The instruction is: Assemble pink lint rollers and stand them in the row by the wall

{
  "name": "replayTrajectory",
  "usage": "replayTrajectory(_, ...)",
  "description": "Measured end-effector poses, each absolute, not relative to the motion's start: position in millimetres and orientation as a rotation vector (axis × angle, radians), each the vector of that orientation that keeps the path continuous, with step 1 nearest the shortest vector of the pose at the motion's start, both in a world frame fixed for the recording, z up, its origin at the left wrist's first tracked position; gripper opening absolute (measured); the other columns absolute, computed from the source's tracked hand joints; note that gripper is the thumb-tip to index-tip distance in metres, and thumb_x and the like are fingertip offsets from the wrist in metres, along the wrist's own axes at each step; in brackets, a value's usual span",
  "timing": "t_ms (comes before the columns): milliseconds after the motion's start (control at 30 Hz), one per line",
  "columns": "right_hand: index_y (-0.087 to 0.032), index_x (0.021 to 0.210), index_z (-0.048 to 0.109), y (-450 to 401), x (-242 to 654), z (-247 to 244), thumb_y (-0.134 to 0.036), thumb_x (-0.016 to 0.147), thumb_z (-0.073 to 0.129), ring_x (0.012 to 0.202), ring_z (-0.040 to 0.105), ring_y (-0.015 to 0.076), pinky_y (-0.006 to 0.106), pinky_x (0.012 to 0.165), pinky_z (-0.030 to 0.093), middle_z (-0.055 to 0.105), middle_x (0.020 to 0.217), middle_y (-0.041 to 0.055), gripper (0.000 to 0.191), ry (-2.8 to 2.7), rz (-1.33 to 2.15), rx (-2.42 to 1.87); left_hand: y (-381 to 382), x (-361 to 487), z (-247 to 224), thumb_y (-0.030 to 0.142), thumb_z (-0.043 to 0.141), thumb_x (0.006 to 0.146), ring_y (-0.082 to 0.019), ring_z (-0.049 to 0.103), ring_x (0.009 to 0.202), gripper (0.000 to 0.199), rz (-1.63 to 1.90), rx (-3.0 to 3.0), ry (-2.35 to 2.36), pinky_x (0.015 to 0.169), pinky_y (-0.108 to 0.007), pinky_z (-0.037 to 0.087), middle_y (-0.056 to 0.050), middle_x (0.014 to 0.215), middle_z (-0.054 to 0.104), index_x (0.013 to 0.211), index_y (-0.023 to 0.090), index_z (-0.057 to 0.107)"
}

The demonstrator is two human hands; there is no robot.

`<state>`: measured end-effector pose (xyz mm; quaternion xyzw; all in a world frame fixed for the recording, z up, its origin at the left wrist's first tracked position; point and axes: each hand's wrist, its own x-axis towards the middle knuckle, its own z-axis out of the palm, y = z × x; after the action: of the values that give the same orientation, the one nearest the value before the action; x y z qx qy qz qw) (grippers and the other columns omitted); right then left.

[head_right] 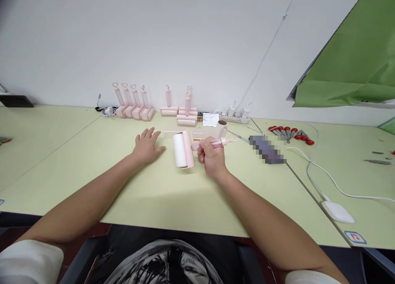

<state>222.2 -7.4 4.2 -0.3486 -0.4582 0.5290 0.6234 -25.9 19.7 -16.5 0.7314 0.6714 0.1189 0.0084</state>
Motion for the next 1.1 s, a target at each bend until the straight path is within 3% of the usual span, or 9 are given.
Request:
replayTrajectory(233, -0.021, 0.061, 0.049, -6, 222, -1, -0.04, 0.072, 0.072, 0.031, 0.038, 0.0056, 0.02, 0.032, 0.028, 0.056, 0.047, -0.0058, 0.031, -1.048, 1.227, -0.787, 70, 4, -1, 0.048, 0.044, 0.093, -0.038, 0.013, 0.15, 0.067, 0.426, 2.49, 1.917, 0.116, -0.061, 0.014, -0.018, 0.163, 0.019, 0.152, 0.017, 0.033)
replayTrajectory(333, -0.021, 0.062, 0.048, -6, 223, 0, -0.041, 0.071, 0.072, 0.03, 0.037, 0.0056, 0.02, 0.031, 0.028, 0.056, 0.047, -0.0063, 0.032, -1.033, 1.223, -0.79, 94, 14, 6, 0.045, 0.044, 0.093, -0.038, 0.015, 0.149, 0.069, 0.295, 2.525, 1.831, 0.115, -0.062, 0.014, -0.019, 0.163, 0.02, 0.154, 0.018, 0.027)
replayTrajectory(433, -0.021, 0.064, 0.047, -6, 223, 1, -0.042, 0.072, 0.072, 0.031, 0.037, 0.0053, 0.02, 0.032, 0.029, 0.056, 0.048, -0.0067, 0.033, -1.04, 1.215, -0.784, 105, 15, 4, 0.041, 0.05, 0.09, -0.039, 0.032, 0.141, 0.073, 0.178, 2.499, 1.803, 0.111, -0.06, 0.023, -0.021, 0.152, 0.039, 0.155, 0.018, 0.024)
replayTrajectory(567, -0.022, 0.064, 0.046, -5, 223, 1, -0.043, 0.074, 0.071, 0.032, 0.039, 0.0053, 0.02, 0.033, 0.03, 0.056, 0.049, -0.0067, 0.034, -1.042, 1.191, -0.773, 97, 7, 0, 0.036, 0.054, 0.087, -0.04, 0.048, 0.126, 0.063, 0.177, 2.467, 1.855, 0.104, -0.057, 0.033, -0.023, 0.135, 0.054, 0.145, 0.014, 0.041)
replayTrajectory(667, -0.022, 0.066, 0.047, -3, 223, 1, -0.042, 0.074, 0.071, 0.033, 0.041, 0.006, 0.02, 0.033, 0.033, 0.057, 0.051, -0.0067, 0.032, -0.999, 1.144, -0.772, 76, 1, 2, 0.043, 0.051, 0.09, -0.038, 0.055, 0.117, 0.059, 0.363, 2.336, 1.881, 0.097, -0.052, 0.041, -0.022, 0.129, 0.057, 0.14, 0.013, 0.043)
replayTrajectory(800, -0.022, 0.07, 0.048, -2, 223, 1, -0.044, 0.076, 0.071, 0.035, 0.045, 0.0068, 0.021, 0.034, 0.036, 0.059, 0.054, -0.0064, 0.032, -0.961, 1.097, -0.771, 35, 2, 2, 0.061, 0.052, 0.087, -0.027, 0.066, 0.095, 0.057, 0.959, 1.601, 1.435, 0.081, -0.039, 0.051, -0.014, 0.111, 0.065, 0.12, 0.015, 0.053)
replayTrajectory(900, -0.022, 0.07, 0.048, -3, 222, -1, -0.045, 0.076, 0.071, 0.035, 0.046, 0.0069, 0.021, 0.034, 0.037, 0.059, 0.055, -0.0064, 0.033, -0.979, 1.094, -0.777, 6, 5, 0, 0.065, 0.063, 0.078, -0.023, 0.068, 0.094, 0.06, 1.057, 1.28, 1.1, 0.079, -0.035, 0.052, -0.012, 0.114, 0.065, 0.112, 0.017, 0.055)
replayTrajectory(1100, -0.021, 0.072, 0.053, -10, 219, -6, -0.046, 0.077, 0.072, 0.037, 0.049, 0.0076, 0.021, 0.035, 0.04, 0.06, 0.056, -0.0058, 0.032, -1.08, 1.08, -0.773, -18, 13, -2, 0.061, 0.076, 0.069, -0.023, 0.068, 0.095, 0.065, 1.092, 1.127, 0.922, 0.076, -0.032, 0.051, -0.013, 0.114, 0.068, 0.112, 0.017, 0.054)
